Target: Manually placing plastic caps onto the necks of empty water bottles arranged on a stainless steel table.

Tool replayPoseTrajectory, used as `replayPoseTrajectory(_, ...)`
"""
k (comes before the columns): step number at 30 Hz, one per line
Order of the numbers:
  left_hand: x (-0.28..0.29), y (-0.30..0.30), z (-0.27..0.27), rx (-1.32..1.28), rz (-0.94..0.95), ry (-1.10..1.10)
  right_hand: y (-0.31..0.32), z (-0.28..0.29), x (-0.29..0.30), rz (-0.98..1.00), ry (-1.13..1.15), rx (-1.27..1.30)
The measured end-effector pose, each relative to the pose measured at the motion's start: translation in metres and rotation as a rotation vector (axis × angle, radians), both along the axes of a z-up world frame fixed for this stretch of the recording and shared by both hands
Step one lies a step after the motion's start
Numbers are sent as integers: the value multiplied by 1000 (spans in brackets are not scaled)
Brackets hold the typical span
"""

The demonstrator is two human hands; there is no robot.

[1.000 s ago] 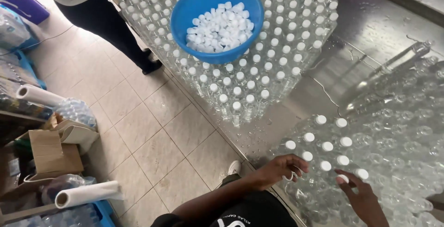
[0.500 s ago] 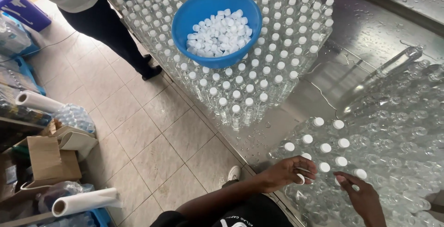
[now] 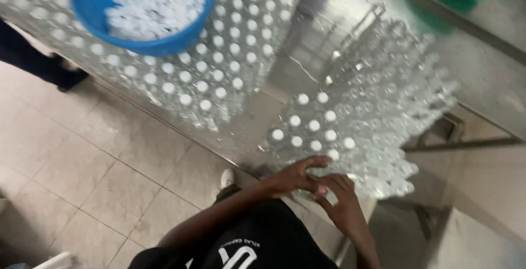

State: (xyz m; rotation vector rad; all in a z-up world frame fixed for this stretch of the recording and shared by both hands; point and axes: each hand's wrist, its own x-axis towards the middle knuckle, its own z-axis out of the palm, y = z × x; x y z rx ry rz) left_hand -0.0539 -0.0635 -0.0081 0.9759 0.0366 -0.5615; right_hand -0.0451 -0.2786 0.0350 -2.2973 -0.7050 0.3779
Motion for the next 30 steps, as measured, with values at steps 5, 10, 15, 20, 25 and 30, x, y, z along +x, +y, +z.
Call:
replayPoseTrajectory(5, -7, 9, 11, -19, 10, 6, -14, -7, 9, -201, -26, 0)
replayPoseTrajectory(10, -14, 39, -24, 87, 294, -21, -7, -47, 32, -208, -235, -209)
replayPoseTrajectory(15, -31, 77, -57, 88, 514, 22, 10, -76, 50, -84, -357, -542)
replayPoseTrajectory(20, -43, 122, -16, 216, 585, 139, 16, -81, 53, -103, -197, -658)
replayPoseTrajectory(25, -31, 201, 40, 355, 603, 49, 11, -93, 72, -195, 112, -682)
replayPoseTrajectory(30, 5, 316, 111, 518, 847, -91, 2, -116, 76, -304, -9, -644)
